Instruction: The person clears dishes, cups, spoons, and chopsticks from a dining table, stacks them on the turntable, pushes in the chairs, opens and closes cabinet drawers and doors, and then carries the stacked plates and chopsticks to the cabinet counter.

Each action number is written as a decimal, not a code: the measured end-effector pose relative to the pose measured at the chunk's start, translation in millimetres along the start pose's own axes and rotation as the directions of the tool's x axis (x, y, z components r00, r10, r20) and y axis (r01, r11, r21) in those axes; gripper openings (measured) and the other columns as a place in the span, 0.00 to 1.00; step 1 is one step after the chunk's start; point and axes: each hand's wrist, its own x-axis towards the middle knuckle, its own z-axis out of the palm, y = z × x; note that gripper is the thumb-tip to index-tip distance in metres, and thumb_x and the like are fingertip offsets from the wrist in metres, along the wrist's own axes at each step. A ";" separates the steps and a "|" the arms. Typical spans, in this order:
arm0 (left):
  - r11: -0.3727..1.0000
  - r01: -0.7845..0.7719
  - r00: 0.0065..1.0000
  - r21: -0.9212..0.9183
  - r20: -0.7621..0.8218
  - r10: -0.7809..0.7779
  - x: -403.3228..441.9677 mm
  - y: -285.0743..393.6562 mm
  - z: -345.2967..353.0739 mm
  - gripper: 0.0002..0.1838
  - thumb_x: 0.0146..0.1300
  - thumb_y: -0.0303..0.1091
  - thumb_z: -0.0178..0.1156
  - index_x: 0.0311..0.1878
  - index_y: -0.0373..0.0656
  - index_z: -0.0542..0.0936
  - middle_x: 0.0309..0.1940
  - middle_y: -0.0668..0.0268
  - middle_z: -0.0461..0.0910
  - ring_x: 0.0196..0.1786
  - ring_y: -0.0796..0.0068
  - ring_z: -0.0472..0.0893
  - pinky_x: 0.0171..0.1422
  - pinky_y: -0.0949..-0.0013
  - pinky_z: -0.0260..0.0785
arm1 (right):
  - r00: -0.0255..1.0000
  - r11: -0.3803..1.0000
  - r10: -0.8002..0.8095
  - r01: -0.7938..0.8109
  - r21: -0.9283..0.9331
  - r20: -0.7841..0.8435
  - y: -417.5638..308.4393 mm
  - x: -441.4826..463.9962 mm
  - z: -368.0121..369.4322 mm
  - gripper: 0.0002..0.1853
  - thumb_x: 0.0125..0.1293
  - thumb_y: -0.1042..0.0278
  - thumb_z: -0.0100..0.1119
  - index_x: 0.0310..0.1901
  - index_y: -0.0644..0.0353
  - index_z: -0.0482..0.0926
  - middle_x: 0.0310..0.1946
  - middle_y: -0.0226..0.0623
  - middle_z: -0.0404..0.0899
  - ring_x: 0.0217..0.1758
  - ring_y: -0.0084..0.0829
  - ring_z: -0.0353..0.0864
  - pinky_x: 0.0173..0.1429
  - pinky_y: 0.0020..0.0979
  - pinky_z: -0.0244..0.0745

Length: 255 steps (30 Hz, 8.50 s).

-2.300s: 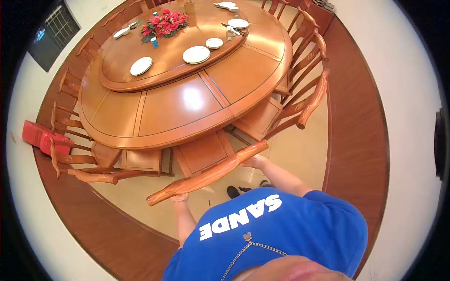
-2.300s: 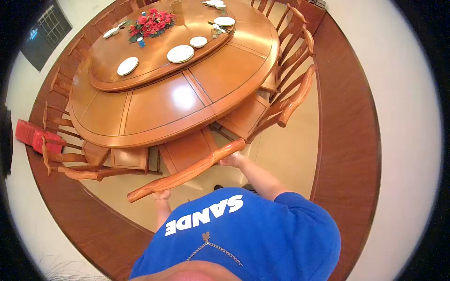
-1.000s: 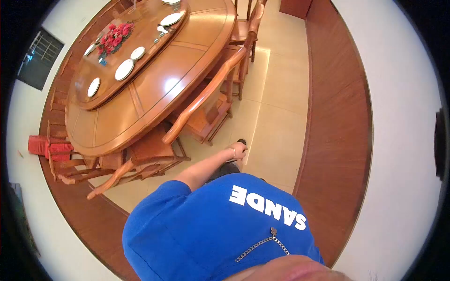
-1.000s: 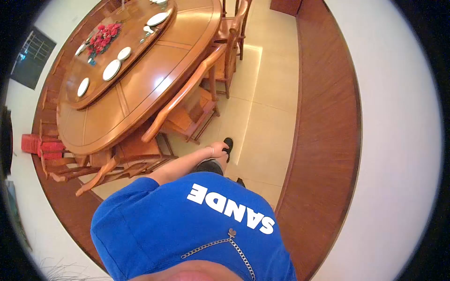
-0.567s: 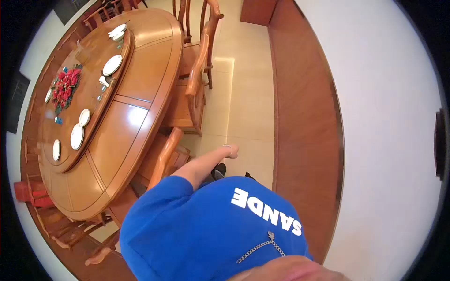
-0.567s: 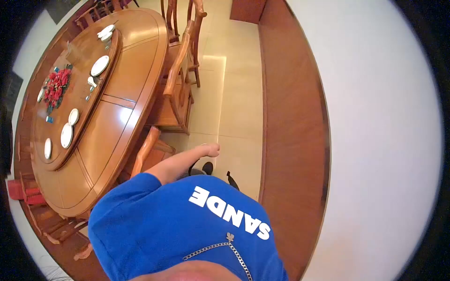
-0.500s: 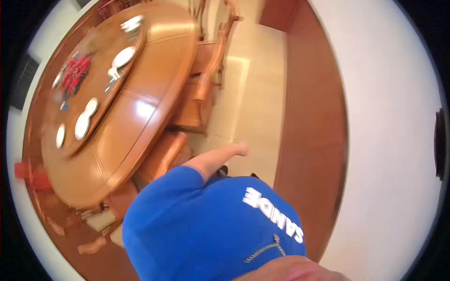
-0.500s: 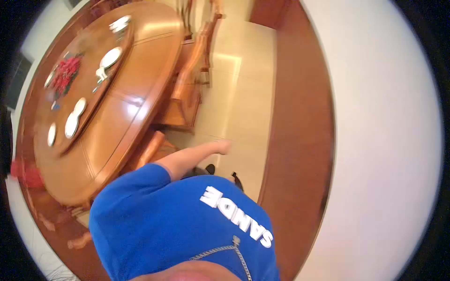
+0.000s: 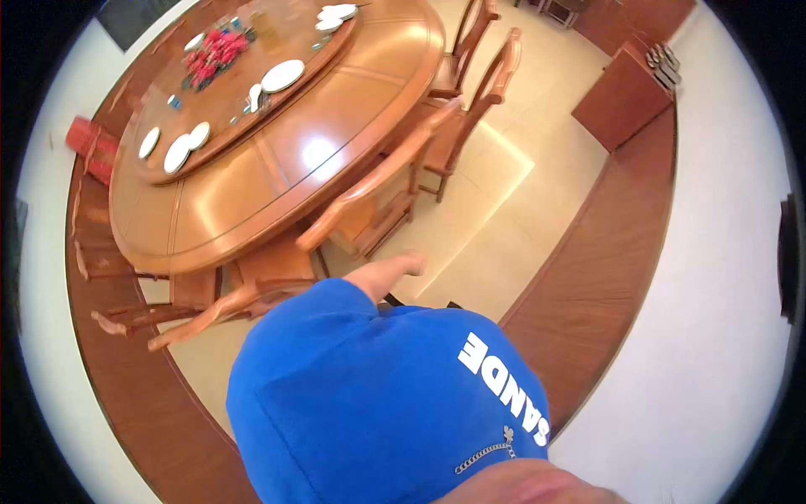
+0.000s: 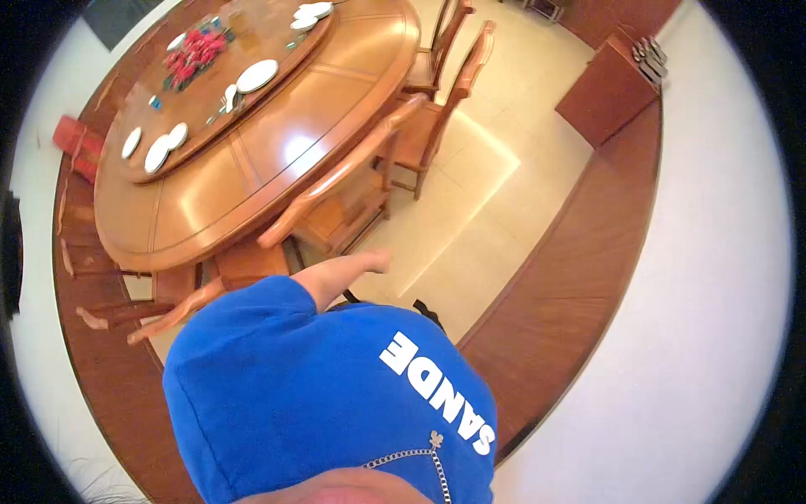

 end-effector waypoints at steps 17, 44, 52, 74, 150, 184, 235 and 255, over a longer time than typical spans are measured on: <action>0.775 0.452 0.887 -0.441 0.315 -0.338 180.3 14.7 -81.6 0.13 0.55 0.33 0.54 0.34 0.37 0.85 0.29 0.57 0.85 0.30 0.64 0.84 0.33 0.60 0.77 | 0.959 0.965 -0.258 0.251 0.073 0.119 -352.7 241.2 -97.8 0.07 0.60 0.72 0.56 0.35 0.66 0.79 0.27 0.44 0.81 0.24 0.36 0.82 0.25 0.39 0.78; 0.861 0.263 0.960 -0.435 0.025 -0.280 593.5 152.0 -683.2 0.21 0.59 0.43 0.60 0.50 0.38 0.82 0.48 0.49 0.82 0.53 0.53 0.81 0.57 0.60 0.73 | 0.988 0.986 -0.038 0.013 -0.164 -0.150 -999.1 495.5 -352.4 0.06 0.57 0.77 0.52 0.26 0.68 0.76 0.20 0.46 0.77 0.19 0.38 0.79 0.21 0.41 0.72; 0.994 0.092 0.996 0.067 0.016 -0.093 626.4 141.7 -644.0 0.11 0.62 0.35 0.59 0.39 0.38 0.85 0.29 0.59 0.85 0.33 0.65 0.85 0.38 0.59 0.77 | 0.959 0.960 -0.253 0.265 -0.087 0.126 -1286.0 632.1 -319.9 0.13 0.66 0.70 0.50 0.46 0.70 0.76 0.29 0.41 0.79 0.26 0.33 0.82 0.26 0.32 0.78; 0.762 0.021 0.890 -0.648 -0.335 -0.309 1218.2 -9.4 -1398.6 0.18 0.61 0.37 0.56 0.50 0.36 0.81 0.44 0.55 0.84 0.49 0.59 0.83 0.55 0.62 0.74 | 0.990 0.904 0.125 -0.089 0.418 -0.061 -1578.1 813.1 -155.4 0.18 0.67 0.61 0.55 0.48 0.70 0.76 0.38 0.50 0.83 0.33 0.41 0.85 0.34 0.40 0.84; 0.847 -0.531 0.839 0.004 0.144 0.525 1865.4 258.0 -2010.9 0.19 0.61 0.34 0.61 0.53 0.35 0.79 0.45 0.52 0.84 0.43 0.64 0.86 0.49 0.67 0.77 | 0.975 -0.204 0.182 0.161 0.966 -0.124 -2264.0 1269.2 -160.4 0.25 0.66 0.60 0.62 0.54 0.72 0.68 0.51 0.55 0.75 0.54 0.46 0.78 0.60 0.43 0.78; 0.750 -0.645 0.707 0.146 0.487 0.513 2116.2 334.8 -2234.5 0.19 0.63 0.36 0.58 0.53 0.35 0.78 0.43 0.53 0.84 0.43 0.67 0.85 0.51 0.67 0.76 | 0.566 -0.382 0.755 0.789 0.481 -0.330 -2419.0 1436.9 -226.5 0.21 0.67 0.86 0.48 0.57 0.78 0.52 0.45 0.58 0.72 0.39 0.53 0.83 0.44 0.55 0.86; 0.781 -0.597 0.708 0.181 0.576 0.408 1964.5 333.0 -2121.6 0.17 0.68 0.35 0.57 0.56 0.36 0.77 0.44 0.55 0.83 0.44 0.67 0.85 0.46 0.69 0.76 | 0.382 0.396 0.856 -0.050 0.917 -0.349 -2125.1 1428.1 -112.2 0.26 0.67 0.55 0.56 0.61 0.64 0.71 0.43 0.53 0.83 0.40 0.42 0.86 0.42 0.37 0.81; 0.801 -0.561 0.751 0.209 0.536 0.386 1908.5 255.0 -2096.7 0.17 0.65 0.33 0.58 0.55 0.37 0.78 0.48 0.56 0.82 0.48 0.68 0.83 0.53 0.68 0.75 | 0.365 0.504 0.831 -0.179 0.845 -0.419 -2135.6 1378.4 -35.9 0.14 0.64 0.64 0.52 0.40 0.64 0.83 0.41 0.55 0.81 0.47 0.53 0.81 0.50 0.47 0.76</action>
